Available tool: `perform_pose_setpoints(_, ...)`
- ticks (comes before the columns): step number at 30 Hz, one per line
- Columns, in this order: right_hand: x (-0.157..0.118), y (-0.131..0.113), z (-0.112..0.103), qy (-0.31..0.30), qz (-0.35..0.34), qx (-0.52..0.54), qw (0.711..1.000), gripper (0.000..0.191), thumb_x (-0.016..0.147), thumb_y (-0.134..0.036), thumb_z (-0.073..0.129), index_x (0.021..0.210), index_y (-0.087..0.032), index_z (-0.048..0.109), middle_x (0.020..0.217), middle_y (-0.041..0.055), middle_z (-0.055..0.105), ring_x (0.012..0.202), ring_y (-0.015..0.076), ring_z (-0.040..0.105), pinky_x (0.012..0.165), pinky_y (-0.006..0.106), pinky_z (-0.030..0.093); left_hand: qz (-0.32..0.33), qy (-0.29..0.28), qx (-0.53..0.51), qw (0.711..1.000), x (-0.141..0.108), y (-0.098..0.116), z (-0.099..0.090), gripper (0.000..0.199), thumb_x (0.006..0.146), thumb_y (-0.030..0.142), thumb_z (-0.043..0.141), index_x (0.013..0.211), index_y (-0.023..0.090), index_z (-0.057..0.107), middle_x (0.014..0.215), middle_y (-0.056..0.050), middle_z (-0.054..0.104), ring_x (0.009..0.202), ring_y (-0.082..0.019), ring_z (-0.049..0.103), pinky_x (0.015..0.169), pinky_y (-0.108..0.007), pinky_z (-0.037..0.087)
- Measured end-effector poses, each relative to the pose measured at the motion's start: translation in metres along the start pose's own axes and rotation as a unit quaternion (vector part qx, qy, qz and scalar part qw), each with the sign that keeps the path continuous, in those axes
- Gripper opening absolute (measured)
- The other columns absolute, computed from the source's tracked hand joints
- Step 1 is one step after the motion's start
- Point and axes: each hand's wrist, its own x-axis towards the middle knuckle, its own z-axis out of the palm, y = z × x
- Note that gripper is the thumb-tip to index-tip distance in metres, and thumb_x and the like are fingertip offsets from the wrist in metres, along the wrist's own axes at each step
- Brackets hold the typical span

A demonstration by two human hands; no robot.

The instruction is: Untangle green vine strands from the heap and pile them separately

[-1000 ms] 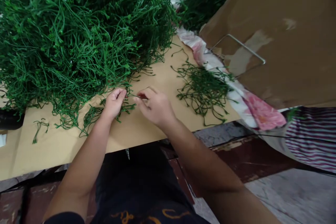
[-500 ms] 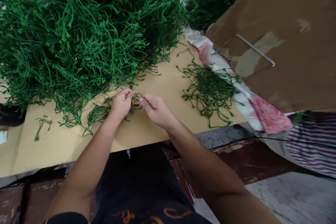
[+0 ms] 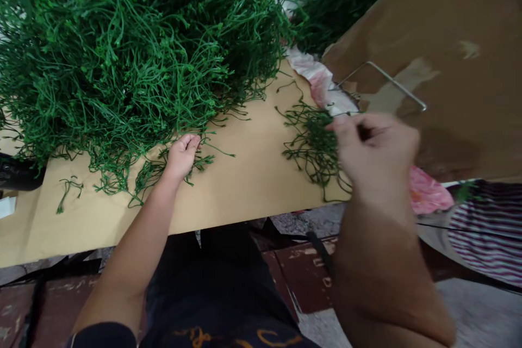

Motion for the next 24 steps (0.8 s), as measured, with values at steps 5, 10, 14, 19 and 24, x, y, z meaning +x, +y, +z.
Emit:
perform_pose_setpoints(5, 0.006, 0.007, 0.014, 0.104, -0.069, -0.154, 0.98, 0.051, 0.077, -0.044, 0.053, 0.11, -0.005, 0.059, 0.111, 0.0272, 0.051, 0.113, 0.0405, 0.043, 0.09, 0.057, 0.033, -0.02, -0.015, 0.0, 1.0, 0.001, 0.004, 0.003, 0.021, 0.082, 0.024, 0.048, 0.063, 0.016, 0.047, 0.055, 0.006, 0.037, 0.054, -0.006, 0.036, 0.059, -0.019, 0.033)
perform_pose_setpoints(10, -0.031, -0.051, 0.09, -0.205, -0.159, 0.14, 0.956, 0.043, 0.084, -0.052, 0.038, 0.091, -0.015, 0.057, 0.08, 0.009, 0.059, 0.076, 0.0186, 0.055, 0.07, 0.034, 0.044, 0.019, -0.039, -0.003, 0.999, -0.001, 0.003, 0.0, 0.021, 0.083, 0.024, 0.047, 0.063, 0.016, 0.047, 0.055, 0.006, 0.037, 0.053, -0.007, 0.033, 0.055, -0.02, 0.031)
perform_pose_setpoints(14, -0.044, -0.076, 0.116, -0.257, -0.052, 0.238, 0.935, 0.048, 0.082, -0.058, 0.037, 0.054, -0.019, 0.037, 0.05, -0.0044, 0.029, 0.048, 0.0072, 0.029, 0.048, 0.025, 0.025, 0.061, -0.047, 0.006, 0.997, -0.001, 0.0, 0.0, 0.021, 0.081, 0.021, 0.048, 0.061, 0.016, 0.046, 0.055, 0.006, 0.037, 0.055, -0.007, 0.034, 0.056, -0.02, 0.031)
perform_pose_setpoints(19, -0.052, -0.085, 0.108, -0.22, -0.016, 0.329, 0.918, 0.05, 0.079, -0.055, 0.044, 0.049, -0.02, 0.023, 0.049, -0.006, 0.018, 0.046, 0.0049, 0.02, 0.045, 0.024, 0.019, 0.082, -0.077, 0.025, 0.993, -0.003, -0.001, 0.006, 0.021, 0.08, 0.022, 0.049, 0.06, 0.017, 0.045, 0.053, 0.006, 0.036, 0.055, -0.008, 0.035, 0.056, -0.021, 0.031)
perform_pose_setpoints(24, -0.066, -0.083, 0.082, -0.218, -0.03, 0.32, 0.921, 0.046, 0.081, -0.047, 0.045, 0.05, -0.02, 0.025, 0.049, -0.0052, 0.021, 0.046, 0.006, 0.022, 0.045, 0.024, 0.022, 0.075, -0.061, 0.058, 0.994, -0.001, -0.005, 0.01, 0.021, 0.082, 0.026, 0.047, 0.062, 0.017, 0.048, 0.059, 0.003, 0.047, 0.061, -0.01, 0.044, 0.063, -0.022, 0.035)
